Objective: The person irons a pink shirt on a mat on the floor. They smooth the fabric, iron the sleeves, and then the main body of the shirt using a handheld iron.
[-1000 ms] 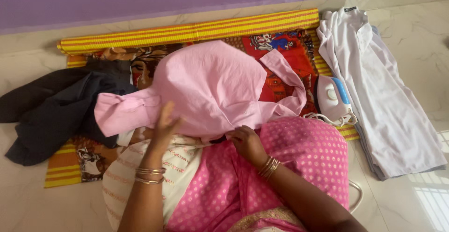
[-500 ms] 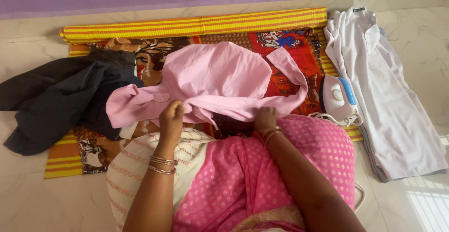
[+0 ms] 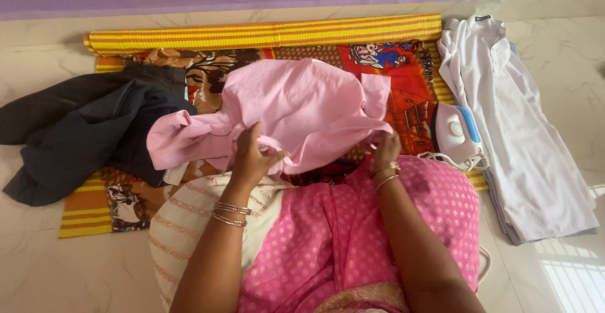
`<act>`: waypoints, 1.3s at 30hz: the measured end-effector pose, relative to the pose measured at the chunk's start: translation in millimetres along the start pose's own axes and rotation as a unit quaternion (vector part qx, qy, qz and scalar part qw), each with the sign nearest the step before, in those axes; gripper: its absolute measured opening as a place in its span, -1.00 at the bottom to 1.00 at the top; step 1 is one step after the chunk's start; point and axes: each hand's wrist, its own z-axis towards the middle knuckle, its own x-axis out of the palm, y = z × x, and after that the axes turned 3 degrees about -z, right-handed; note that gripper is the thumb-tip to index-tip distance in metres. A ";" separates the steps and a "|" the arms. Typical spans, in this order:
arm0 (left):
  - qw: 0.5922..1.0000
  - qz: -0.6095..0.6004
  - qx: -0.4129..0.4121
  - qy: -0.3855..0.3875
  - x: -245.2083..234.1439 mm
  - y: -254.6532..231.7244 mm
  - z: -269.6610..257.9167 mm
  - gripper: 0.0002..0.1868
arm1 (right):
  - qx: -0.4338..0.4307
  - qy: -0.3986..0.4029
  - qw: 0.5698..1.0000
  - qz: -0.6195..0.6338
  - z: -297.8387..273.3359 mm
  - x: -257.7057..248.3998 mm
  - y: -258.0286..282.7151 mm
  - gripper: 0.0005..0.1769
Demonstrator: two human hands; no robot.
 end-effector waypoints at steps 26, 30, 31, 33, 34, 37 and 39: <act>0.657 -0.732 -0.172 -0.057 -51.5 14.1 -13.5 -0.48 | 0.288 0.308 0.906 -0.022 -22.9 62.7 -118.5 -0.62; 0.667 -0.725 -0.168 -0.024 -55.9 7.0 -19.8 -0.47 | 0.323 0.268 0.908 0.022 -27.4 88.8 -116.3 -0.59; 0.669 -0.722 -0.176 -0.021 -55.4 4.7 -19.5 -0.46 | 0.325 0.250 0.912 0.033 -24.3 90.9 -112.6 -0.58; 0.671 -0.715 -0.193 -0.020 -56.8 0.3 -17.7 -0.43 | 0.316 0.214 0.922 0.066 -14.2 97.6 -99.7 -0.55; 0.675 -0.708 -0.203 -0.026 -58.6 -1.1 -16.6 -0.41 | 0.306 0.197 0.928 0.082 -6.7 101.4 -88.6 -0.54; 0.687 -0.683 -0.236 -0.067 -71.0 -0.1 -13.2 -0.36 | 0.249 0.153 0.944 0.154 22.6 114.0 -31.0 -0.50; 0.705 -0.658 -0.244 -0.102 -85.1 4.0 -11.4 -0.32 | 0.184 0.142 0.949 0.212 40.3 115.2 25.5 -0.48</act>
